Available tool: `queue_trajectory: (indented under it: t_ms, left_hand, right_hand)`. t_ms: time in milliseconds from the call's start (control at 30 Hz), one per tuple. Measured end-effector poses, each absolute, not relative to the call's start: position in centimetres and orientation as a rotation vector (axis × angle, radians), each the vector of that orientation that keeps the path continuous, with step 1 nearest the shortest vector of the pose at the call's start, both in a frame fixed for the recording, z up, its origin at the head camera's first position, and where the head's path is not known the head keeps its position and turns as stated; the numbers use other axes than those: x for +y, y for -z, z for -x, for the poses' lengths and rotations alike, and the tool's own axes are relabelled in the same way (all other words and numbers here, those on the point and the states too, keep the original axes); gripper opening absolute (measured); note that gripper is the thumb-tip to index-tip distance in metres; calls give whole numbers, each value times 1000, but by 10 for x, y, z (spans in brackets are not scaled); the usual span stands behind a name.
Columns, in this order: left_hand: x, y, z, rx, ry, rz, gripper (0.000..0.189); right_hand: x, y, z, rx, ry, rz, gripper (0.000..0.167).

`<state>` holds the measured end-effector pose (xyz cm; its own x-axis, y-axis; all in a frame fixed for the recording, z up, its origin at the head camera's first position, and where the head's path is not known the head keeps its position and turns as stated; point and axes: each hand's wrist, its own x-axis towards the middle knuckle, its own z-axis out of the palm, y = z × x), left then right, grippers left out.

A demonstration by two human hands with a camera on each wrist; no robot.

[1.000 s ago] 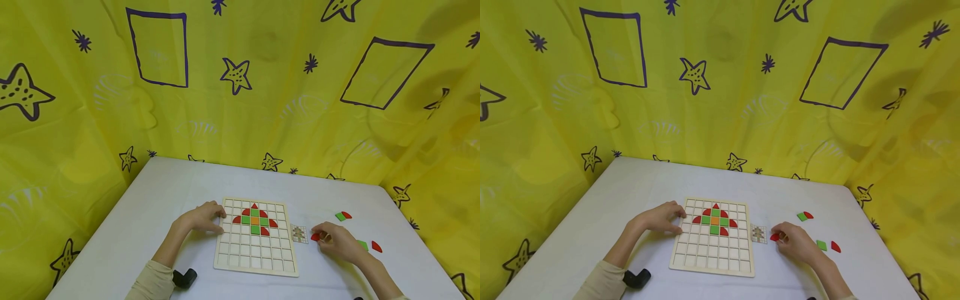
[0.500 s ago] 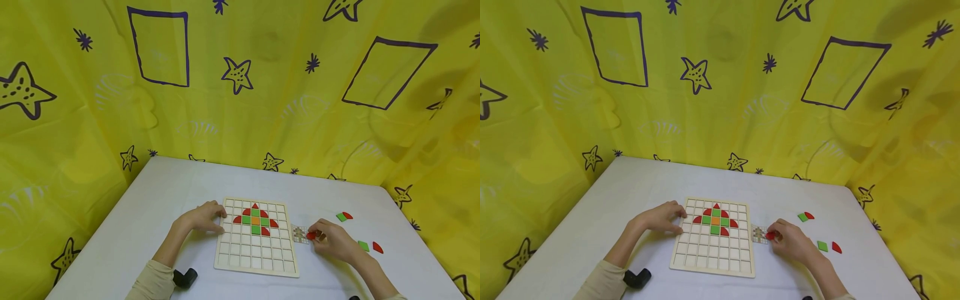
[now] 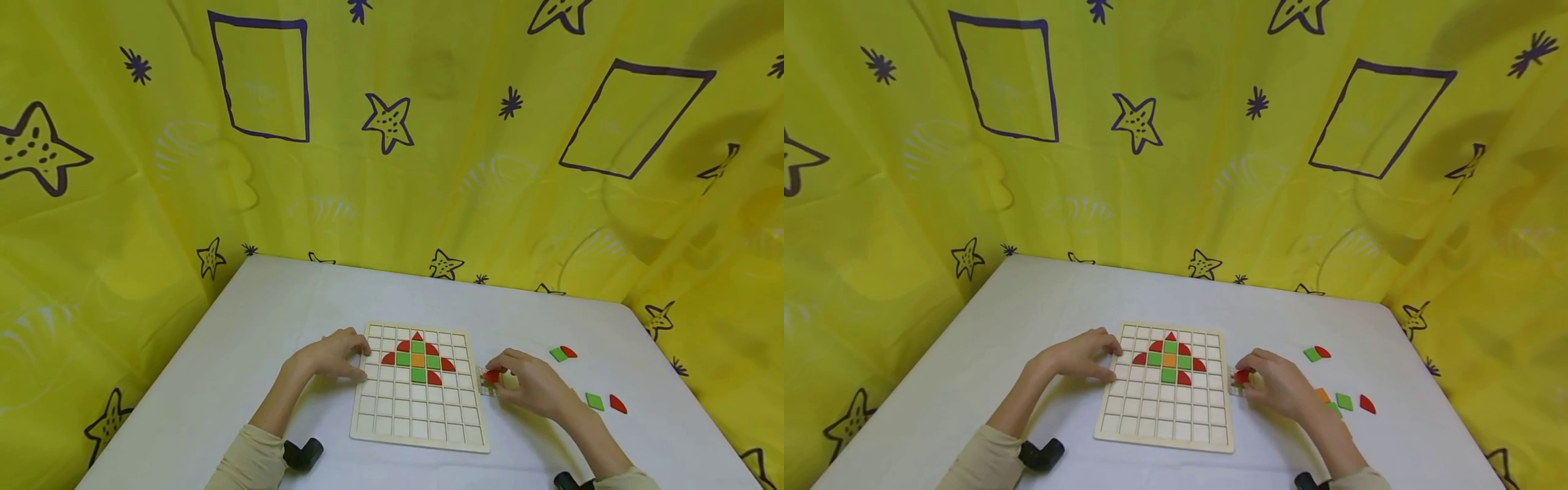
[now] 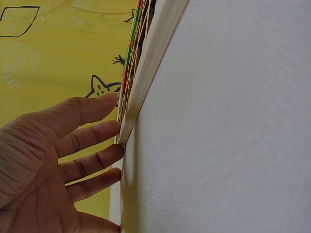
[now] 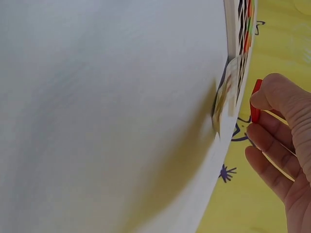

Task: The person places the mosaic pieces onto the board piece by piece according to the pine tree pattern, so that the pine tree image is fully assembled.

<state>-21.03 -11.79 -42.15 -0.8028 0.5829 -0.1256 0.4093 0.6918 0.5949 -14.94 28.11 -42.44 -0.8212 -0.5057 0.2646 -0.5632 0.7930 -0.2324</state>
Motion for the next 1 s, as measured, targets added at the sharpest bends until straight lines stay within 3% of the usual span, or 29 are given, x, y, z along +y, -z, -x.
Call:
queue_trajectory:
  t_ms: [1000]
  left_hand:
    - [-118,424,211,2595,-816,-759,31]
  right_hand:
    - [188,419,172,-2734,-518,-1162,20]
